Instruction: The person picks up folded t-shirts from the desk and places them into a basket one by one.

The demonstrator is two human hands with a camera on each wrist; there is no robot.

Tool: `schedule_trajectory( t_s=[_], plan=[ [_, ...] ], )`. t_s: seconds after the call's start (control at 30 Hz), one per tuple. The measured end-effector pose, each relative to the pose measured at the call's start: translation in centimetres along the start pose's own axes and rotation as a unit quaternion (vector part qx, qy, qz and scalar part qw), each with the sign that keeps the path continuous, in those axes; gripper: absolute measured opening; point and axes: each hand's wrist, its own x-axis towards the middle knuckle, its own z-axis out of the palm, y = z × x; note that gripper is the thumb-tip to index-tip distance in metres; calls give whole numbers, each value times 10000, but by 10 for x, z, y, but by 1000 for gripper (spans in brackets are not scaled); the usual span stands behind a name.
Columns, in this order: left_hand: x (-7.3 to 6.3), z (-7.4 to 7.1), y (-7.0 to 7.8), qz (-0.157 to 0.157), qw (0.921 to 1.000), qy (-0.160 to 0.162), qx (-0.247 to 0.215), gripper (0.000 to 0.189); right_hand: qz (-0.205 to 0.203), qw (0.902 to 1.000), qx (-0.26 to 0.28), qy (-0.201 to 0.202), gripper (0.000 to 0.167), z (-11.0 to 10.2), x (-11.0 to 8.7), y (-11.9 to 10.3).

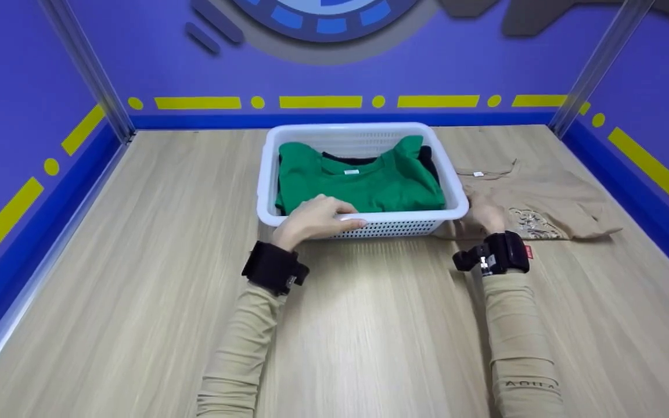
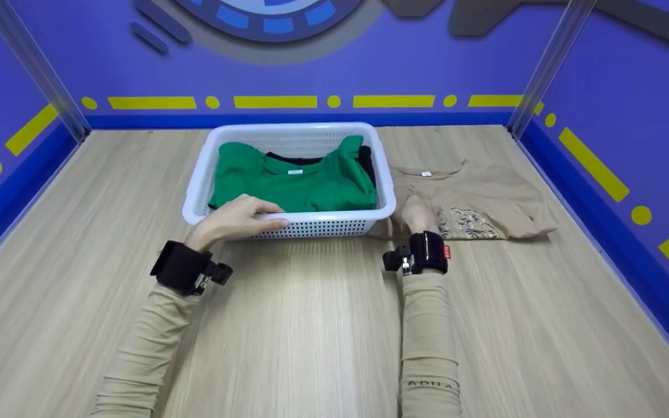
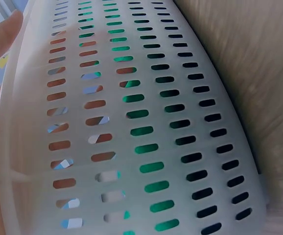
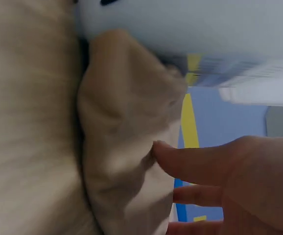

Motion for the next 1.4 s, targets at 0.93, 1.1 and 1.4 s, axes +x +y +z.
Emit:
schedule_trajectory(
  t_s=[0.93,1.1,1.4],
  plan=[
    [0,2,-1,-20,9999,27,-139,39,-417,9899,-665,-1182,67,-7,-23,16],
    [0,1,-2,16,9999,71,-70,38,-537,9870,-903,-1217,60,-8,-29,16],
    [-1,0,-2,6,9999,86,-119,38,-420,9919,-612,-1033,52,-20,-37,21]
  ],
)
